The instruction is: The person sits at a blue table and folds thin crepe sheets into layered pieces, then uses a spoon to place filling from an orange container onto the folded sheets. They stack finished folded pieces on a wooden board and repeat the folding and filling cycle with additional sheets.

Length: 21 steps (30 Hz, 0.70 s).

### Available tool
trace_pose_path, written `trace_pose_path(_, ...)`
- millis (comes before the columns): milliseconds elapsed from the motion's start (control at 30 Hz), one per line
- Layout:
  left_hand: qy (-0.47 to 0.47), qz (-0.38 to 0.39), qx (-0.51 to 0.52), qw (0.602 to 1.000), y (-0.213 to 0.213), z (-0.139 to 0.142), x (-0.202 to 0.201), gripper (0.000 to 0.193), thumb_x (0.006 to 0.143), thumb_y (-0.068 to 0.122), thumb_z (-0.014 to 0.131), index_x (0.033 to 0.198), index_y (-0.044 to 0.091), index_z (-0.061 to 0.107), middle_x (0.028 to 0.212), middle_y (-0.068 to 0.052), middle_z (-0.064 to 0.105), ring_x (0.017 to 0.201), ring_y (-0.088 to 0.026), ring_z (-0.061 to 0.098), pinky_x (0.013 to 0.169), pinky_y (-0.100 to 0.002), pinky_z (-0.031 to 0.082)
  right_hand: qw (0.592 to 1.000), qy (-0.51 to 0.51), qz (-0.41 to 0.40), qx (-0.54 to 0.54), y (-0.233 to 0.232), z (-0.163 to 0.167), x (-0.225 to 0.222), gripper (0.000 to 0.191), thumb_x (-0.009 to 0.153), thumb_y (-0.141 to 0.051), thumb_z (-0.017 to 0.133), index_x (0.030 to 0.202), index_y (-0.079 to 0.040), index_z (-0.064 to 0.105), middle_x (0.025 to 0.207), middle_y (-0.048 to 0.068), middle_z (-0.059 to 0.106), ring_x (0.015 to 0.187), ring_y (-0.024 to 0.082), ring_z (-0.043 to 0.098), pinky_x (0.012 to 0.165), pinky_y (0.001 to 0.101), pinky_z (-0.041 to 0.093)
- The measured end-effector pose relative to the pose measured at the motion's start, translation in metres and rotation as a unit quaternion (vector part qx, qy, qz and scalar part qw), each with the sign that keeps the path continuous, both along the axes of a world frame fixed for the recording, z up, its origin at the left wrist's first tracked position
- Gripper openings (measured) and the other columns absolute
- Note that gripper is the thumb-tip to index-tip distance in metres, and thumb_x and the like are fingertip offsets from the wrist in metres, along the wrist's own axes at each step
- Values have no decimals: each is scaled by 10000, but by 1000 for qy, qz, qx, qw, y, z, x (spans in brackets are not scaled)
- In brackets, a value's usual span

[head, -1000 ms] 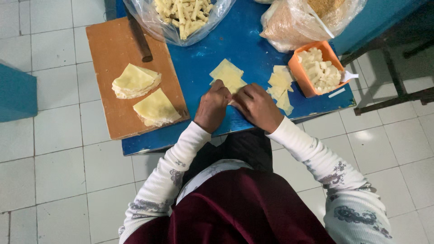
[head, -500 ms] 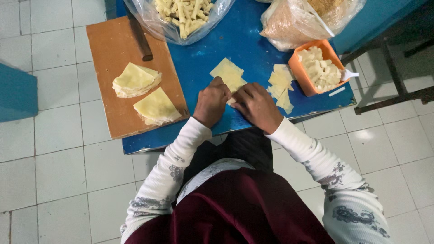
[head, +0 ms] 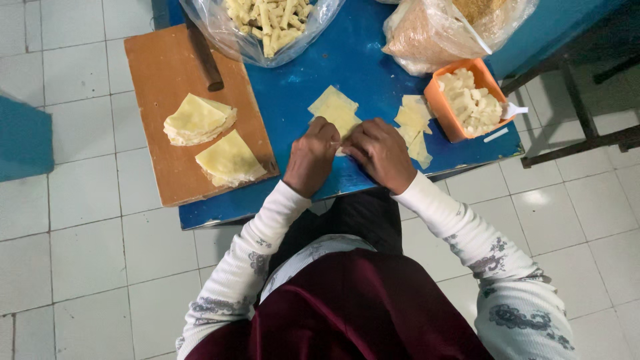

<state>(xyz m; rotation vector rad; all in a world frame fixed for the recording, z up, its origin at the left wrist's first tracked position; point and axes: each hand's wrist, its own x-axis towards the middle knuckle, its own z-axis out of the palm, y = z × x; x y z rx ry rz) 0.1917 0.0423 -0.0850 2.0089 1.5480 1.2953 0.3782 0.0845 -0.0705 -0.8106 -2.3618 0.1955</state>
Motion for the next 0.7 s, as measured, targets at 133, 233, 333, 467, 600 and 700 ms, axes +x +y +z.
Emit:
trace_pose_path(133,11,-20,22,1000,-7,1,2,117,897,84,701,890,21,602,1002,-159,575,845,-373,659,681,-453,525,998,16,22,-60,14,-4,-1,123,873,-172,764,939,-70,746,966,105,658,935,330,586,854,409,467)
trace_pose_path(233,47,-14,47,998,-5,-4,3,76,885,29,672,897,7,600,1023,-162,552,867,-362,655,705,-445,534,994,18,23,-105,17,-4,-1,93,895,-171,748,948,-96,763,948,75,689,922,311,594,858,406,460)
trace_pose_path(333,63,-5,46,997,-3,-12,3,46,897,-11,649,893,3,605,1011,-155,542,878,-359,650,714,-445,533,993,15,27,-113,11,-2,1,117,916,-171,743,988,-79,747,968,71,708,921,291,610,846,406,471)
trace_pose_path(467,55,7,35,998,2,-15,4,70,916,-22,638,877,-8,582,1026,-170,534,864,-350,645,722,-444,538,999,6,35,-38,7,2,2,184,887,-161,778,1024,-46,734,971,92,698,925,296,599,834,399,484)
trace_pose_path(600,5,-7,29,1000,-3,-9,3,99,880,-4,644,964,-35,603,1030,-180,537,897,-380,624,707,-449,528,999,-29,23,29,5,0,-4,160,892,-126,789,1019,-47,732,963,82,671,925,278,587,849,384,491)
trace_pose_path(700,31,-9,40,999,-8,-4,3,127,857,49,665,938,-26,601,1025,-180,531,938,-370,620,736,-466,510,998,-15,13,59,1,-2,-5,184,873,-79,762,1051,-43,735,1022,102,649,964,293,574,853,374,494)
